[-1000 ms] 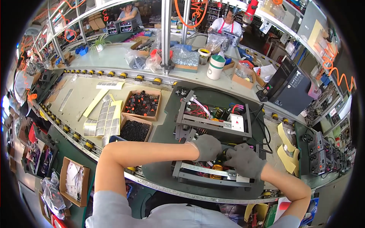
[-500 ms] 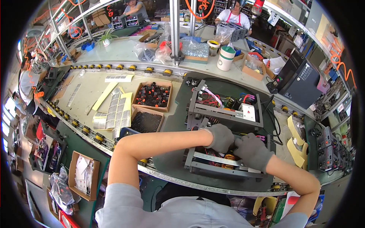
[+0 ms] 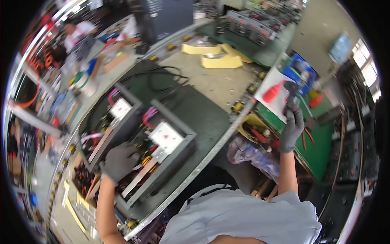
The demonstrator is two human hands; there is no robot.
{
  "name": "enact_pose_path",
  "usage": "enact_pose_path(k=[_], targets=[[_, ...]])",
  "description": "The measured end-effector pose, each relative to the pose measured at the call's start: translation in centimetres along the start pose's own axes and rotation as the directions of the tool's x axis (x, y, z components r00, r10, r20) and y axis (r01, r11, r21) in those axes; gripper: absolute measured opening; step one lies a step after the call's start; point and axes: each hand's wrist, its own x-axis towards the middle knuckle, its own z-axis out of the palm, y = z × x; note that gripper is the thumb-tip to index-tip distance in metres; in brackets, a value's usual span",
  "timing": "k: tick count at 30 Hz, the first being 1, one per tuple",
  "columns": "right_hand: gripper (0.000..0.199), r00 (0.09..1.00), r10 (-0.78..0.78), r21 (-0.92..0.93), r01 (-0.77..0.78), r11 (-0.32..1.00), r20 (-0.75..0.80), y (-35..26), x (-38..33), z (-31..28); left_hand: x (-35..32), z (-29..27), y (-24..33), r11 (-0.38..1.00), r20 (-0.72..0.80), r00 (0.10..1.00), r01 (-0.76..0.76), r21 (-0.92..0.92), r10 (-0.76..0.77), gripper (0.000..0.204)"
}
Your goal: Assembling electronic components into inverter chassis using a glue gun and pneumatic screwdriver on an assembly line.
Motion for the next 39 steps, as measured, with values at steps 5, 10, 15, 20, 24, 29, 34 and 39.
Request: enact_pose_path(k=[5,10,15,20,24,29,34,39], targets=[[0.025,0.933,0.233,0.050,-0.228,0.972,-0.275,8.0,-0.1,-8.8,0.9,-2.5,2.7,0.987,-0.193,0.968,0.153,-0.043,-0.159,0.014],[0.040,0.978,0.110,-0.465,-0.182,0.866,-0.178,9.0,1.8,-3.8,-2.0,-5.4,3.7,0.985,-0.356,0.919,0.169,-0.026,-0.167,0.015],[0.066,0.901,0.153,-0.606,-0.390,0.693,-0.405,11.6,5.2,-3.2,-8.2,-6.5,2.1,0.969,-0.388,0.900,0.239,0.058,-0.199,0.034],[0.040,0.737,0.676,-0.162,-0.667,0.727,0.000,19.6,9.0,-4.8,-9.6,-5.8,0.4,0.976,-0.469,0.861,0.215,-0.014,-0.197,0.023],[0.027,0.831,0.557,0.319,-0.527,0.788,-0.002,17.2,7.4,-5.9,-9.0,-4.2,0.9,0.967,-0.540,0.808,0.250,-0.048,-0.236,0.023],[0.038,0.942,0.317,0.310,-0.336,0.890,0.111,-0.6,4.8,-6.5,-9.1,-2.4,-0.1,0.932,-0.627,0.690,0.261,-0.250,-0.362,0.038],[0.040,0.724,0.334,0.194,-0.539,0.819,0.603,-13.8,3.7,0.3,-12.4,2.0,-7.2,0.925,-0.887,0.319,0.293,-0.242,-0.333,0.032],[0.043,0.410,-0.147,0.324,-0.405,0.855,0.900,-19.9,4.0,12.4,-9.7,5.3,-10.2,0.399,-0.419,0.111,-0.164,-0.902,-0.901,0.036]])
